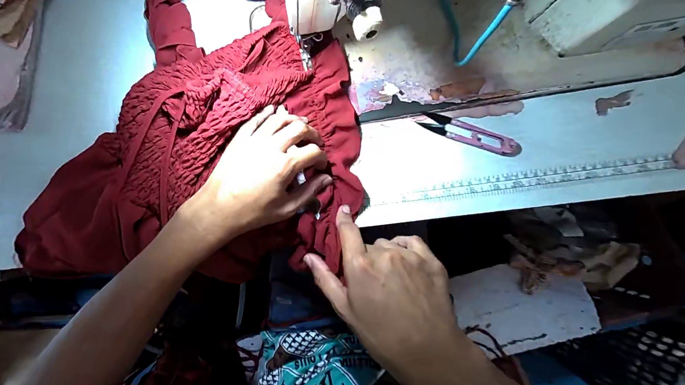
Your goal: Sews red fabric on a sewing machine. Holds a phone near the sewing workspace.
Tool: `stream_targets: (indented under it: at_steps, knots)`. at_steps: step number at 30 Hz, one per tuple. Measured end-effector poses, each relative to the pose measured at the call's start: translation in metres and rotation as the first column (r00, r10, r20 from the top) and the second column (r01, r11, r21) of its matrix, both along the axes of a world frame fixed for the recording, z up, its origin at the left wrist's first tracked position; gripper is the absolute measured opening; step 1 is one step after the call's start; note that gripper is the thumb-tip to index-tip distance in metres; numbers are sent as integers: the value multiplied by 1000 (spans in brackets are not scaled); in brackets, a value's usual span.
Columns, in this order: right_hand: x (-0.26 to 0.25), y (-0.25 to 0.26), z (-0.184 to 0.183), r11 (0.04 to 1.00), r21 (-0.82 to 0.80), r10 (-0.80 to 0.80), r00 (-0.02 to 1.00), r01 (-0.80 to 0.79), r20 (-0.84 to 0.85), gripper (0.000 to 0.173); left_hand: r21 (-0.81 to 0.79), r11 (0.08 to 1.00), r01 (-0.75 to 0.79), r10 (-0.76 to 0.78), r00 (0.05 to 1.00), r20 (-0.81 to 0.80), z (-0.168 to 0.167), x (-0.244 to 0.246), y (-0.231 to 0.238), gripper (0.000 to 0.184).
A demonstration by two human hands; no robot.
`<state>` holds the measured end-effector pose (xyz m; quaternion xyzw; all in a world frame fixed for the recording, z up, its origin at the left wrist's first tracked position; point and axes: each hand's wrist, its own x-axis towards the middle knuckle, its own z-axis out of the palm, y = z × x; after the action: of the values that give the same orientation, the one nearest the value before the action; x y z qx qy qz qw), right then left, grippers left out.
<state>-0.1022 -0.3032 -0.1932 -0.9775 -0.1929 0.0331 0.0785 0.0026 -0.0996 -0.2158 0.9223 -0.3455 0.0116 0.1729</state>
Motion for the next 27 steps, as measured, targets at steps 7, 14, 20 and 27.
stream_targets:
  at_steps: [7, 14, 20, 27]
  knots:
    - [71, -34, 0, 901, 377, 153, 970, -216, 189, 31, 63, 998, 3, 0, 999, -43, 3, 0, 0, 33]
    - [106, -48, -8, 910, 266, 256, 935, -319, 243, 26, 44, 999, -1, 3, 998, -60, 3, -2, 2, 31]
    - [131, -47, -34, 846, 329, 381, 907, -420, 178, 23, 60, 998, 8, -7, 1000, -24, 8, 4, 10, 39]
    - [125, -34, -35, 867, 324, 338, 924, -379, 177, 30, 64, 997, 41, -39, 998, -45, 5, 3, 13, 39]
